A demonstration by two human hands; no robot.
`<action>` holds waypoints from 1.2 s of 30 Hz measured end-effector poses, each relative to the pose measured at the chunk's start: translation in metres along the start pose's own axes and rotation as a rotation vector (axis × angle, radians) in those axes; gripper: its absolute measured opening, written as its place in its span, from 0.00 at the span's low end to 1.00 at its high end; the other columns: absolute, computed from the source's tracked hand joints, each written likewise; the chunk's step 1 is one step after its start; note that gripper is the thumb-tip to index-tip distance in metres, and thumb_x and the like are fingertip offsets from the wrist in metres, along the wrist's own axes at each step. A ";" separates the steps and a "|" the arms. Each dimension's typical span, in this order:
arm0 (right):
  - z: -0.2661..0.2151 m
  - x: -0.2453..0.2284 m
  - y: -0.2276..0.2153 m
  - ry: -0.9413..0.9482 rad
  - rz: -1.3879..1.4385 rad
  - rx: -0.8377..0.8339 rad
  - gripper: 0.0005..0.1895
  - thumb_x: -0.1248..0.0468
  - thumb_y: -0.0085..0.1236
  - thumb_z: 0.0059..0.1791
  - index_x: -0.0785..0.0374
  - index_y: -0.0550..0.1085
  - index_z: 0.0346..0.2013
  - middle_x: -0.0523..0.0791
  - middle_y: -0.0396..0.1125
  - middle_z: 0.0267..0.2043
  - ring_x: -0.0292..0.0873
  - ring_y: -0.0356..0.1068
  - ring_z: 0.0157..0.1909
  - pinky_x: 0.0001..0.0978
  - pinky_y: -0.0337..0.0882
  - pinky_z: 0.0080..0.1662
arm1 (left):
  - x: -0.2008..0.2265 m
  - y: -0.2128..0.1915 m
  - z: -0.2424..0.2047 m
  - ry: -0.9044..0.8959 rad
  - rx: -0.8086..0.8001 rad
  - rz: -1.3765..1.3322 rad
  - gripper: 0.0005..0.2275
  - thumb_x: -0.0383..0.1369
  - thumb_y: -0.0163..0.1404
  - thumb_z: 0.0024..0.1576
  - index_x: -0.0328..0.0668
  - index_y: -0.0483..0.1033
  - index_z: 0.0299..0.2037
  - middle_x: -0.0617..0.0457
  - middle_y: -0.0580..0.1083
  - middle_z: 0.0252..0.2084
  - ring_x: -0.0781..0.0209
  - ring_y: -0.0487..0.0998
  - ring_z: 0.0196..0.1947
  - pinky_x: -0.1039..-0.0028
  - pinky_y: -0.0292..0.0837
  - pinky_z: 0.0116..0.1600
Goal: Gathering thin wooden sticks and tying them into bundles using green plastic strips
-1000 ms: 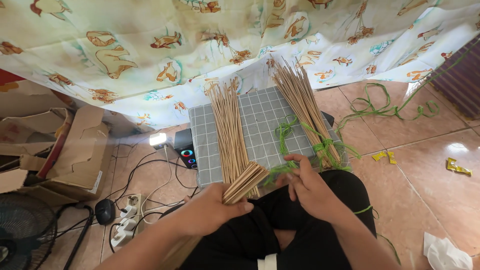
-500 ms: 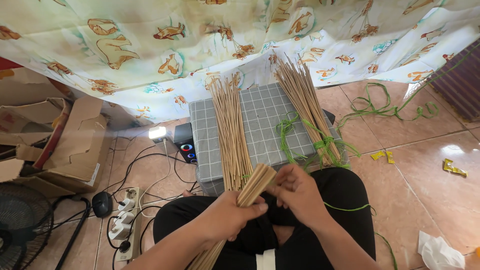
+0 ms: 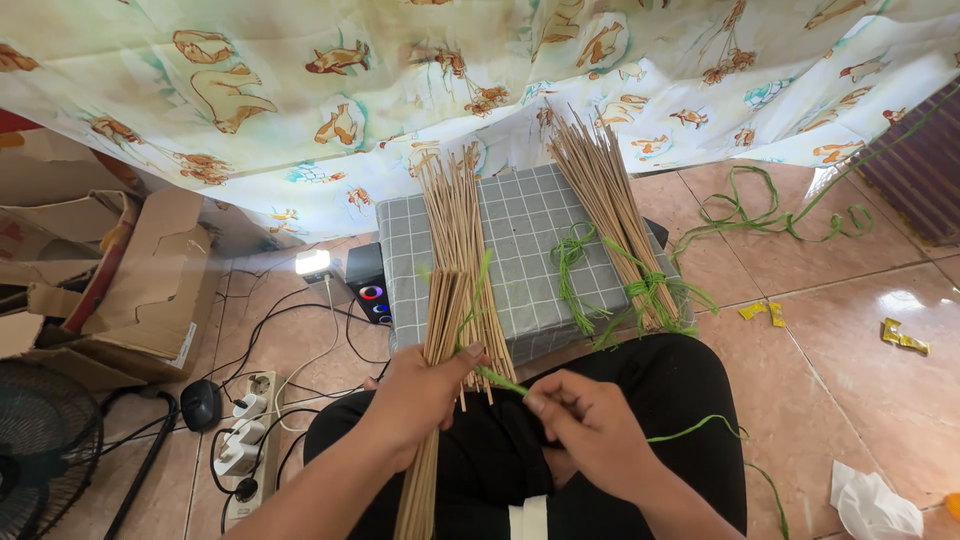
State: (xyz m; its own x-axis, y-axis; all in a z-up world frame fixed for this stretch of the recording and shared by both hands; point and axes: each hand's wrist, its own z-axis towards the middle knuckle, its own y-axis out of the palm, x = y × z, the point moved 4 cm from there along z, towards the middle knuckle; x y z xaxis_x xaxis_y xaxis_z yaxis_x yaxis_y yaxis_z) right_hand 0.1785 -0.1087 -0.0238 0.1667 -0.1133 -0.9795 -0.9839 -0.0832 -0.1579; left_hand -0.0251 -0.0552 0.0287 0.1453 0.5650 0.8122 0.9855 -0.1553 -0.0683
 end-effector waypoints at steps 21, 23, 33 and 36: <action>-0.017 -0.002 0.002 -0.132 -0.119 -0.007 0.13 0.69 0.60 0.47 0.66 0.86 0.42 0.40 0.74 0.19 0.31 0.62 0.19 0.24 0.64 0.24 | -0.012 0.028 0.000 0.184 -0.545 0.461 0.14 0.35 0.56 0.57 0.38 0.86 0.49 0.57 0.76 0.27 0.72 0.69 0.23 0.81 0.65 0.29; -0.021 -0.009 -0.002 -0.171 -0.268 -0.056 0.10 0.67 0.59 0.47 0.62 0.84 0.40 0.39 0.76 0.21 0.33 0.68 0.20 0.24 0.69 0.26 | 0.011 0.023 -0.002 0.233 -0.518 0.786 0.12 0.39 0.55 0.57 0.40 0.82 0.43 0.54 0.76 0.27 0.63 0.72 0.24 0.74 0.69 0.32; -0.049 -0.089 -0.026 -0.801 -1.211 -0.114 0.11 0.59 0.51 0.46 0.49 0.72 0.43 0.38 0.64 0.29 0.41 0.69 0.27 0.35 0.67 0.27 | -0.015 0.058 0.016 0.591 -0.171 1.742 0.08 0.31 0.50 0.57 0.41 0.84 0.38 0.44 0.80 0.35 0.43 0.81 0.33 0.53 0.76 0.32; 0.005 -0.112 -0.041 -0.577 -0.815 -0.201 0.06 0.59 0.59 0.46 0.51 0.81 0.34 0.36 0.75 0.31 0.40 0.74 0.28 0.33 0.72 0.32 | -0.009 0.072 -0.023 0.700 -0.286 1.696 0.09 0.31 0.50 0.58 0.42 0.85 0.33 0.43 0.80 0.34 0.42 0.81 0.32 0.54 0.75 0.31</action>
State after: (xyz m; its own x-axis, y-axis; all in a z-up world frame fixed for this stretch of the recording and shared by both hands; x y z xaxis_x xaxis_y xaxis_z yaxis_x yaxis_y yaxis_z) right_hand 0.1994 -0.0875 0.0918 0.6726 0.5428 -0.5029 -0.5472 -0.0927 -0.8319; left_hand 0.0422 -0.0894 0.0299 0.7063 -0.7057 0.0550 -0.2106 -0.2837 -0.9355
